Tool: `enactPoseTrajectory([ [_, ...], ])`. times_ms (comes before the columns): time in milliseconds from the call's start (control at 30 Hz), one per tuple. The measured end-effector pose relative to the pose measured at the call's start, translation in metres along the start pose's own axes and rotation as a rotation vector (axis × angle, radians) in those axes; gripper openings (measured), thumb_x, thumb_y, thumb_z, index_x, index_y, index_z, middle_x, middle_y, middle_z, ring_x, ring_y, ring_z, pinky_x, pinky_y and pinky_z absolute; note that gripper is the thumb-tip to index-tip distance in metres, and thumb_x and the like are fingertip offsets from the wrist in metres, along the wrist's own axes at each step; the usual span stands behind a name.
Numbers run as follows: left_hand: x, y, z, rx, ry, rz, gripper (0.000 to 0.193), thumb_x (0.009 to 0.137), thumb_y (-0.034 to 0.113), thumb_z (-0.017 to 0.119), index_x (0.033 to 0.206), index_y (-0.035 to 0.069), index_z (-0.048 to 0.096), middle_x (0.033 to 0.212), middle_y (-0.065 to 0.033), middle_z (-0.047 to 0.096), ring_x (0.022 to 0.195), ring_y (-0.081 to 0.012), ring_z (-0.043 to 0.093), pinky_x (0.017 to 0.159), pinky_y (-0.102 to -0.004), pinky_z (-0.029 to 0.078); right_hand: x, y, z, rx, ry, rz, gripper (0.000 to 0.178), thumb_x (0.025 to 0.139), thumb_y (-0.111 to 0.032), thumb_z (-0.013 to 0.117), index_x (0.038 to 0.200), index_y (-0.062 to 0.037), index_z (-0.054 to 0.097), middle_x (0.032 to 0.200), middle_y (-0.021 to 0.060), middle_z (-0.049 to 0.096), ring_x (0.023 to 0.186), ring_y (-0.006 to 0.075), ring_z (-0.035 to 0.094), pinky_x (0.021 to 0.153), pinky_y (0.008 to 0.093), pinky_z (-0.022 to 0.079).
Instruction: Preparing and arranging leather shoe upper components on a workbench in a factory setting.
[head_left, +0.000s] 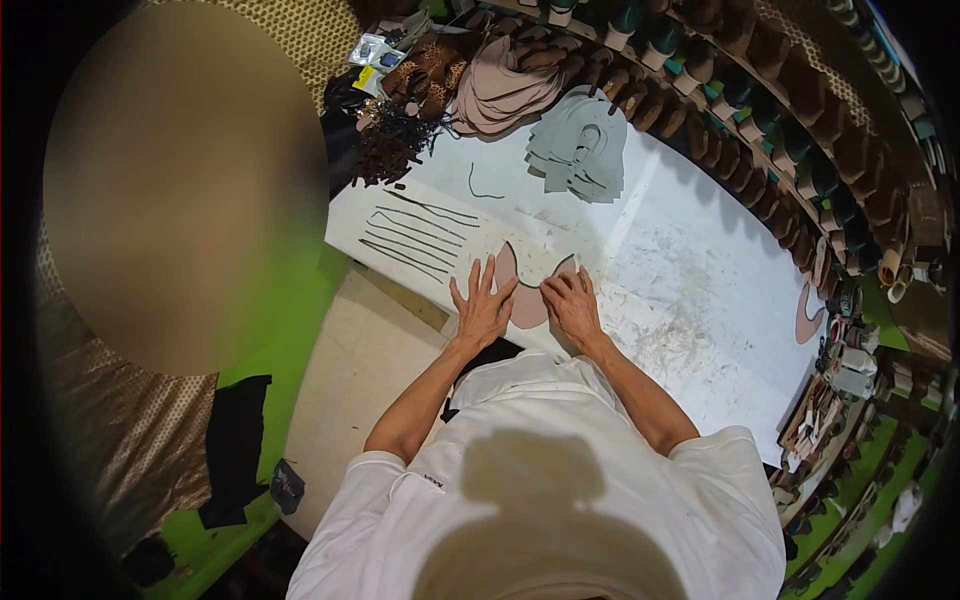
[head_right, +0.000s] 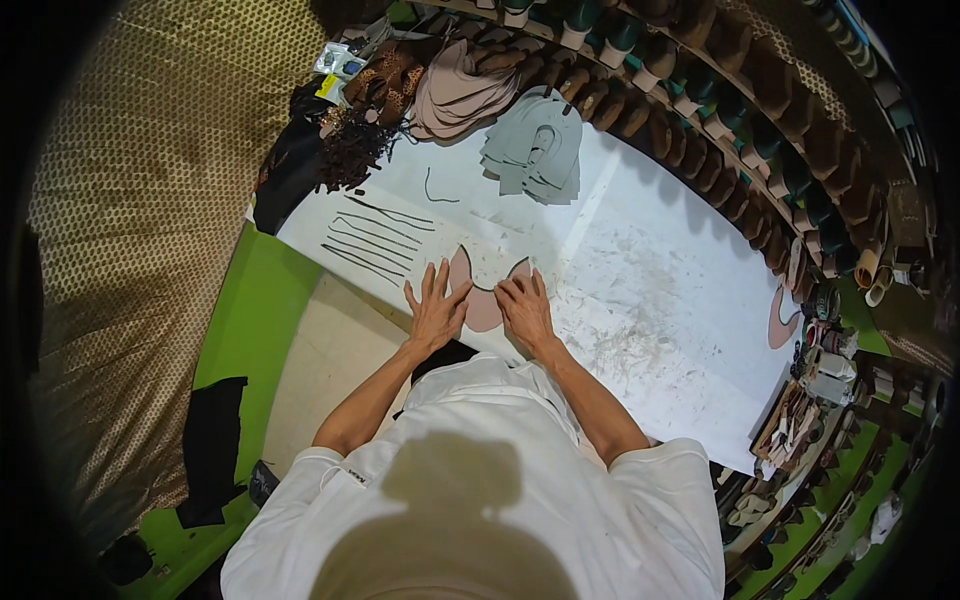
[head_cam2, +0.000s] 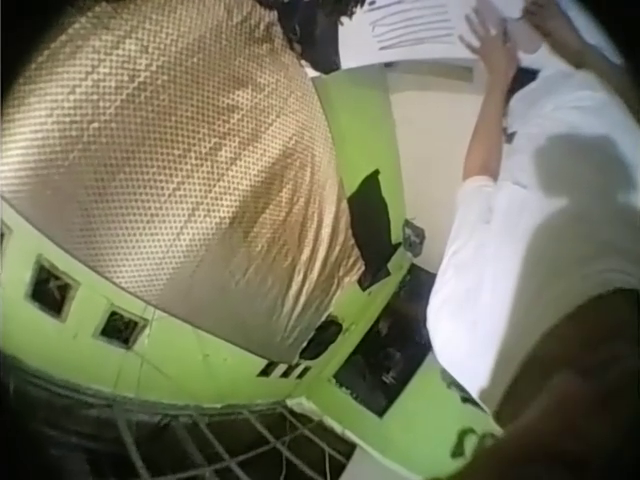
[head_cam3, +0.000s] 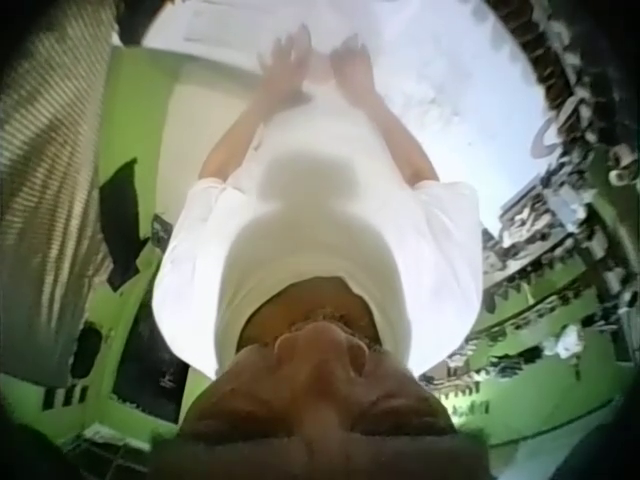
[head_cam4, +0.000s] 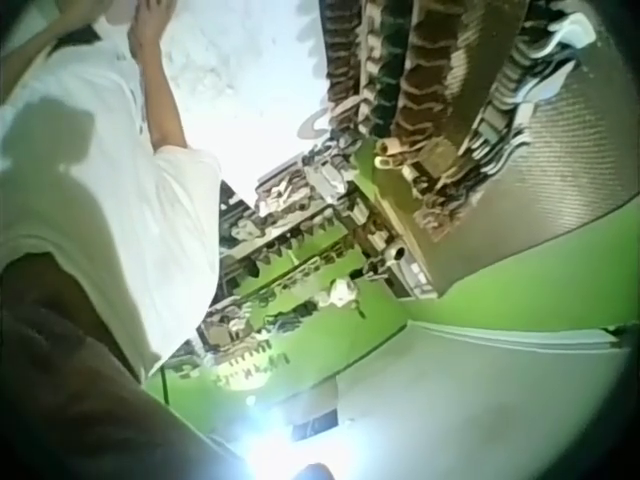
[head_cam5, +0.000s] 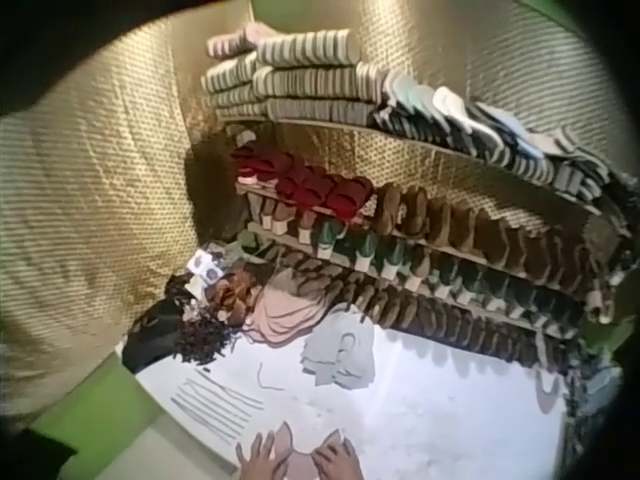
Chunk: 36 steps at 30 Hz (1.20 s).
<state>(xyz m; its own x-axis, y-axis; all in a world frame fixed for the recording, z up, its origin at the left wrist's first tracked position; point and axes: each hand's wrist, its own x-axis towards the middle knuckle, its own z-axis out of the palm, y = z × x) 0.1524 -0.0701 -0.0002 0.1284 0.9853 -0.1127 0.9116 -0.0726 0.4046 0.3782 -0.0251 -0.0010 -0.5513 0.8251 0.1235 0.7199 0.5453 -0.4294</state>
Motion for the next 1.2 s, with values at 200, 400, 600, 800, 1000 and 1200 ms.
enactPoseTrajectory([
  [200, 0.001, -0.001, 0.002, -0.004, 0.013, -0.007, 0.048, 0.099, 0.031, 0.062, 0.147, 0.031, 0.06, 0.175, -0.0139, 0.014, 0.16, -0.0394, 0.009, 0.114, -0.0791, 0.002, 0.002, -0.015, 0.001, -0.007, -0.023, 0.006, 0.029, 0.09, -0.014, 0.069, 0.118, -0.0099, 0.073, 0.12, 0.0022, 0.068, 0.119, 0.0264, 0.058, 0.122, 0.0559, 0.029],
  [400, 0.004, 0.005, 0.002, -0.089, 0.022, -0.049, 0.052, 0.098, 0.032, 0.063, 0.149, 0.027, 0.058, 0.175, -0.0152, 0.013, 0.16, -0.0407, 0.009, 0.114, -0.079, 0.002, 0.001, -0.018, 0.004, 0.055, -0.003, 0.023, 0.03, 0.09, -0.016, 0.068, 0.119, -0.0094, 0.072, 0.121, 0.0053, 0.066, 0.121, 0.0277, 0.057, 0.121, 0.0576, 0.027],
  [600, 0.007, 0.001, 0.017, 0.067, 0.153, -0.27, 0.066, 0.094, 0.041, 0.064, 0.151, 0.01, 0.054, 0.175, -0.0176, 0.012, 0.16, -0.0416, 0.008, 0.112, -0.0814, 0.007, -0.017, -0.024, -0.004, 0.013, 0.253, 0.496, 0.046, 0.095, -0.026, 0.063, 0.131, 0.0041, 0.064, 0.149, 0.0187, 0.049, 0.141, 0.0378, 0.04, 0.123, 0.0675, 0.009],
  [800, 0.021, 0.006, 0.02, -0.142, 0.187, -0.36, 0.041, 0.091, 0.034, 0.07, 0.126, 0.013, 0.074, 0.173, -0.0143, 0.022, 0.159, -0.0401, 0.01, 0.114, -0.0785, 0.007, -0.027, -0.017, 0.014, -0.087, 0.217, 0.53, 0.043, 0.097, -0.028, 0.063, 0.129, 0.001, 0.068, 0.15, 0.0184, 0.051, 0.145, 0.0413, 0.036, 0.122, 0.0681, 0.007],
  [1000, 0.032, 0.012, 0.004, -0.346, 0.263, -0.596, 0.024, 0.086, 0.037, 0.075, 0.099, 0.017, 0.08, 0.164, -0.0134, 0.039, 0.157, -0.0367, 0.018, 0.114, -0.0742, 0.011, -0.016, -0.013, 0.007, 0.192, 0.266, 0.681, 0.026, 0.094, -0.031, 0.068, 0.102, -0.008, 0.077, 0.139, 0.0099, 0.059, 0.14, 0.0341, 0.043, 0.122, 0.0684, 0.01],
  [1200, 0.012, 0.025, -0.012, -0.505, 0.293, -0.659, 0.025, 0.087, 0.039, 0.075, 0.099, 0.018, 0.081, 0.16, -0.012, 0.044, 0.154, -0.0326, 0.024, 0.115, -0.0671, 0.015, -0.021, -0.005, -0.014, 0.316, 0.4, 0.721, 0.024, 0.087, -0.036, 0.075, 0.09, -0.0129, 0.079, 0.131, 0.0079, 0.065, 0.13, 0.031, 0.054, 0.12, 0.061, 0.023],
])
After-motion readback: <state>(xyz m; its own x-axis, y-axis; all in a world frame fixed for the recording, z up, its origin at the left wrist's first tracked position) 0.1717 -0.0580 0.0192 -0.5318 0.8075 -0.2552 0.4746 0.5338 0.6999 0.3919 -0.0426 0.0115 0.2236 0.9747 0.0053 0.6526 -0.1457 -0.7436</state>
